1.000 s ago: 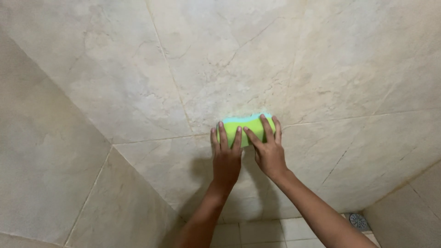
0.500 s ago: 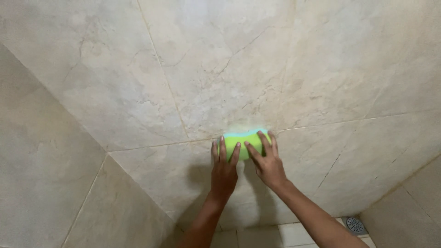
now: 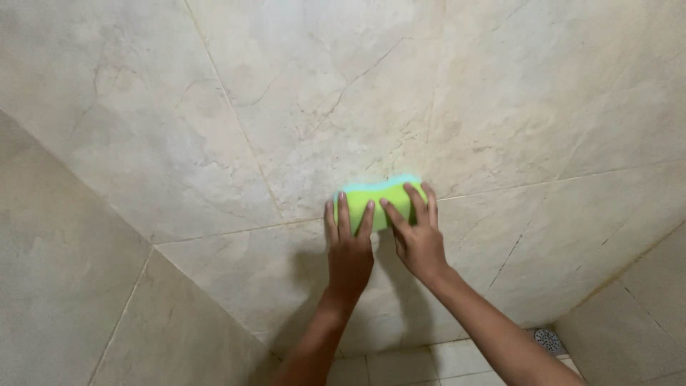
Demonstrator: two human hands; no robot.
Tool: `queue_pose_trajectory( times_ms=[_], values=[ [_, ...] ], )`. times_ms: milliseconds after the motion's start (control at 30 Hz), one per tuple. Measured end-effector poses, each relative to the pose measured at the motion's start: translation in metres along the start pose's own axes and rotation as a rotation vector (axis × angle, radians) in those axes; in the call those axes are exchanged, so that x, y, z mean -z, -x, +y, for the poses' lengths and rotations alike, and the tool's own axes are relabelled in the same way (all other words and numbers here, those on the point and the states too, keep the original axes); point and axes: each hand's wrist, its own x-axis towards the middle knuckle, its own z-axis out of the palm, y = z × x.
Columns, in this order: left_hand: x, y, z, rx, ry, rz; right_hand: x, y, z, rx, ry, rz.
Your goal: The person scrubs the tiled shower wall with a green sponge, then sprays a cleaning solution from a bottle onto the wall. They continue scrubbing the wall with the sponge, rinse the area using a handheld shower head, and finally scrub a tiled ledge with a blue brush.
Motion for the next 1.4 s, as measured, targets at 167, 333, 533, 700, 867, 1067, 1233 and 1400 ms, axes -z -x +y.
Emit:
queue_pose_trajectory(
  times_ms=[167, 333, 533, 700, 867, 1067, 1233, 1400],
  values=[
    [-0.03, 0.057, -0.009, 0.05, 0.117, -0.07, -0.028, 0.048, 0.01, -0.073, -0.02, -0.121],
    [-0.044, 0.069, -0.014, 0.142, 0.156, -0.196, -0.034, 0.056, 0.016, -0.097, -0.058, -0.151],
    [-0.02, 0.012, 0.0, -0.049, 0.116, 0.019, -0.01, 0.014, 0.03, -0.015, -0.015, 0.04],
    [0.02, -0.059, 0.026, -0.116, 0.096, 0.101, 0.041, -0.046, 0.025, 0.037, 0.084, 0.191],
    [0.035, -0.072, 0.043, -0.072, -0.01, 0.029, 0.066, -0.058, 0.007, -0.017, 0.067, 0.026],
    [0.014, -0.042, 0.032, -0.085, -0.092, 0.049, 0.053, -0.037, 0.009, -0.018, 0.014, -0.031],
    [-0.02, 0.007, 0.013, -0.096, -0.041, 0.021, 0.021, 0.002, 0.018, -0.028, 0.016, -0.028],
    [-0.018, 0.04, 0.018, -0.022, 0.207, -0.176, -0.011, 0.04, 0.02, -0.14, -0.03, -0.176]
  ],
)
